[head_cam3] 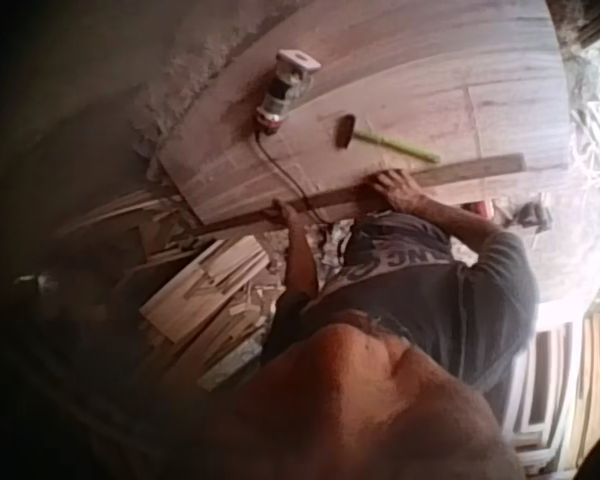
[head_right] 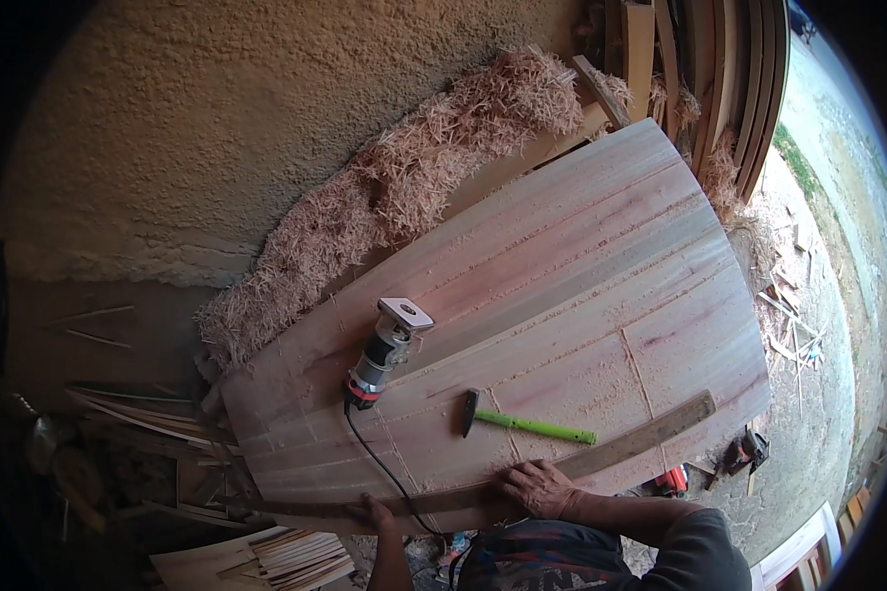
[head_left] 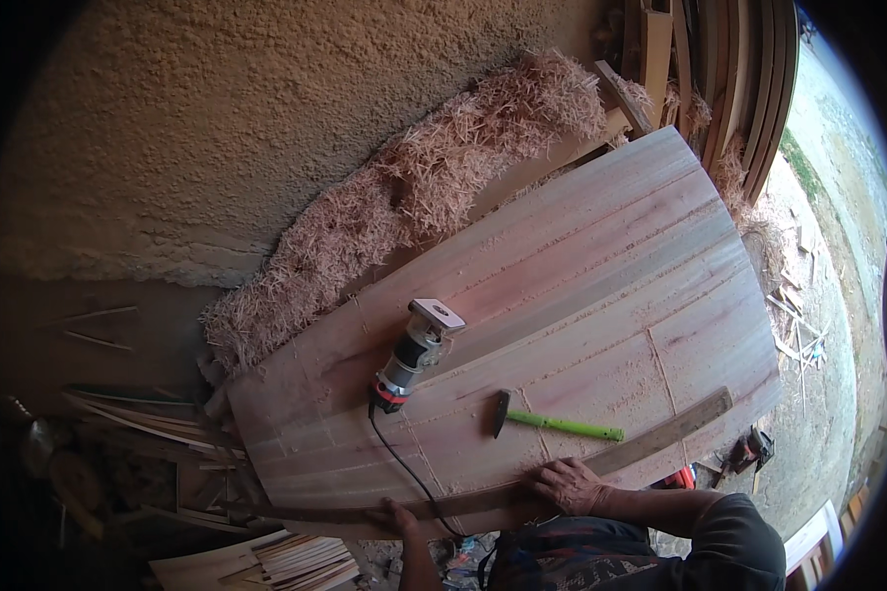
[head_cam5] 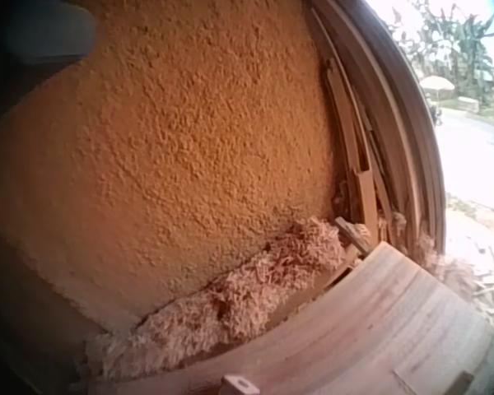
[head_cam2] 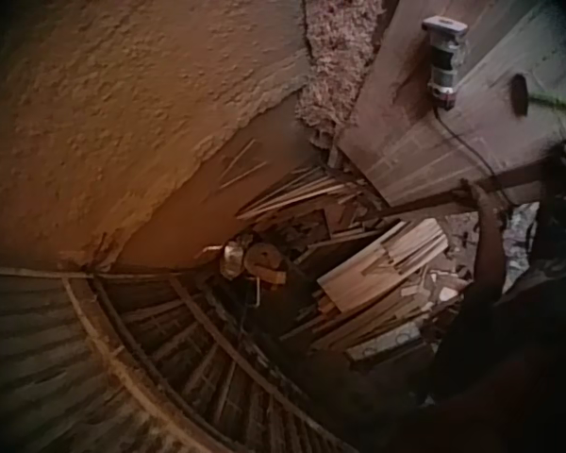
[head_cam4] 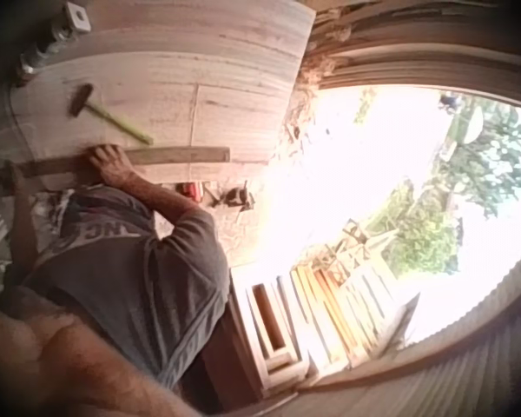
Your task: The person uses a handheld router to shape a wooden board along a guide, taps a wooden strip with a hammer to align it, and uses a tape measure to check the dimensions.
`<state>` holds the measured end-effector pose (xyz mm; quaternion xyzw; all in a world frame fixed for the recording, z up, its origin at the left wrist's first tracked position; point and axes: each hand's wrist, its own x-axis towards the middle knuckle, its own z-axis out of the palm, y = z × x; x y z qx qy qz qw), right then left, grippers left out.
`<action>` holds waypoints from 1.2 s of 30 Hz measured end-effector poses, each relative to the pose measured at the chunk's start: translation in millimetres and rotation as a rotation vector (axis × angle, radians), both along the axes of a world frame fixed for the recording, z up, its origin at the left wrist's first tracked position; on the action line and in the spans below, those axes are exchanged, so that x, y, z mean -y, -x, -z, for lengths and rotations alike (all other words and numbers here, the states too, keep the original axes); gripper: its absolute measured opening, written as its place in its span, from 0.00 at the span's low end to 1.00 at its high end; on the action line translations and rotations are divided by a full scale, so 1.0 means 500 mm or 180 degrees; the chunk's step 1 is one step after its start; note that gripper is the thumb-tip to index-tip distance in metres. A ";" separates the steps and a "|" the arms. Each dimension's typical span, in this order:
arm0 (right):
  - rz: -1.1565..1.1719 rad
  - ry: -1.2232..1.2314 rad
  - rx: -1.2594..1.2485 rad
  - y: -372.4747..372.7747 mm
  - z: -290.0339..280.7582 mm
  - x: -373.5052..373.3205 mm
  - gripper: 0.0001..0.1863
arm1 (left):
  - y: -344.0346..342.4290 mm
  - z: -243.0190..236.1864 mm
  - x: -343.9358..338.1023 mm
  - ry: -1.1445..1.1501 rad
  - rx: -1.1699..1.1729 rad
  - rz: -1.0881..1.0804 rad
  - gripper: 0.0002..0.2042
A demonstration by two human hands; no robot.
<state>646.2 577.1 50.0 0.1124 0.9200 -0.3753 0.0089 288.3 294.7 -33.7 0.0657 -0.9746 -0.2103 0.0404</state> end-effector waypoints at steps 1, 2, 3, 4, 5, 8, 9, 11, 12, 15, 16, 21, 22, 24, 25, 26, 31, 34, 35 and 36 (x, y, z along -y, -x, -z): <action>-0.0002 0.0004 0.0010 0.000 -0.001 -0.001 0.28 | -0.004 -0.002 -0.004 -0.0121 0.0025 0.0028 0.42; -0.0013 -0.0009 0.0043 -0.001 0.001 -0.001 0.28 | -0.004 -0.004 -0.008 -0.0145 0.0026 0.0037 0.42; -0.0038 -0.0010 0.0051 0.001 0.000 0.001 0.28 | 0.005 -0.002 0.005 -0.0155 0.0002 0.0033 0.42; -0.0055 -0.0021 0.0071 0.002 0.001 0.001 0.28 | 0.010 0.002 0.012 -0.0175 -0.0010 0.0037 0.42; -0.0052 -0.0004 0.0052 0.003 0.001 0.002 0.28 | 0.014 0.005 0.020 -0.0149 -0.0015 0.0014 0.42; -0.0036 0.0016 0.0025 0.003 0.004 0.001 0.27 | 0.012 0.009 0.017 -0.0129 0.0047 0.0004 0.42; -0.0033 0.0011 0.0011 0.002 0.004 0.000 0.27 | 0.008 0.006 0.014 -0.0153 0.0092 0.0033 0.43; -0.0026 0.0009 0.0009 0.001 0.002 -0.002 0.27 | 0.004 0.002 0.005 -0.0238 0.0116 0.0099 0.43; -0.0030 0.0016 0.0006 0.002 0.000 -0.003 0.27 | 0.006 0.001 0.007 -0.0297 0.0079 0.0129 0.42; -0.0061 -0.0040 0.0046 0.002 0.005 0.000 0.27 | -0.003 -0.004 0.001 -0.0375 0.0113 0.0074 0.42; -0.0076 -0.0072 0.0068 0.001 0.006 0.001 0.27 | -0.008 -0.007 -0.004 -0.0385 0.0150 0.0030 0.41; -0.0130 -0.0002 0.0054 0.006 0.009 -0.001 0.28 | -0.004 -0.015 -0.004 -0.0175 0.0136 0.0060 0.41; -0.0147 0.0010 0.0062 0.007 0.012 -0.001 0.28 | -0.005 -0.014 -0.005 -0.0195 0.0138 0.0046 0.41; -0.0166 0.0008 0.0049 0.007 0.015 0.000 0.28 | -0.009 -0.012 -0.005 -0.0327 0.0122 0.0042 0.40; -0.0173 0.0002 0.0042 0.006 0.015 0.000 0.28 | -0.010 -0.010 -0.006 -0.0398 0.0113 0.0041 0.40; -0.0162 -0.0009 0.0034 0.006 0.014 -0.001 0.28 | -0.007 -0.008 -0.008 -0.0347 0.0044 0.0084 0.40; -0.0253 -0.0088 0.0138 0.007 0.016 0.001 0.30 | -0.005 0.008 0.004 -0.0377 -0.0133 0.0158 0.40; -0.0176 -0.0102 0.0035 0.006 0.011 -0.001 0.30 | -0.002 0.003 0.002 -0.0069 0.0012 0.0024 0.40; -0.0159 -0.0077 0.0016 0.006 0.011 0.000 0.31 | 0.000 0.003 0.005 -0.0053 -0.0001 0.0041 0.40; -0.0146 -0.0055 -0.0009 0.007 0.010 0.000 0.31 | 0.003 0.005 0.008 -0.0040 -0.0020 0.0055 0.40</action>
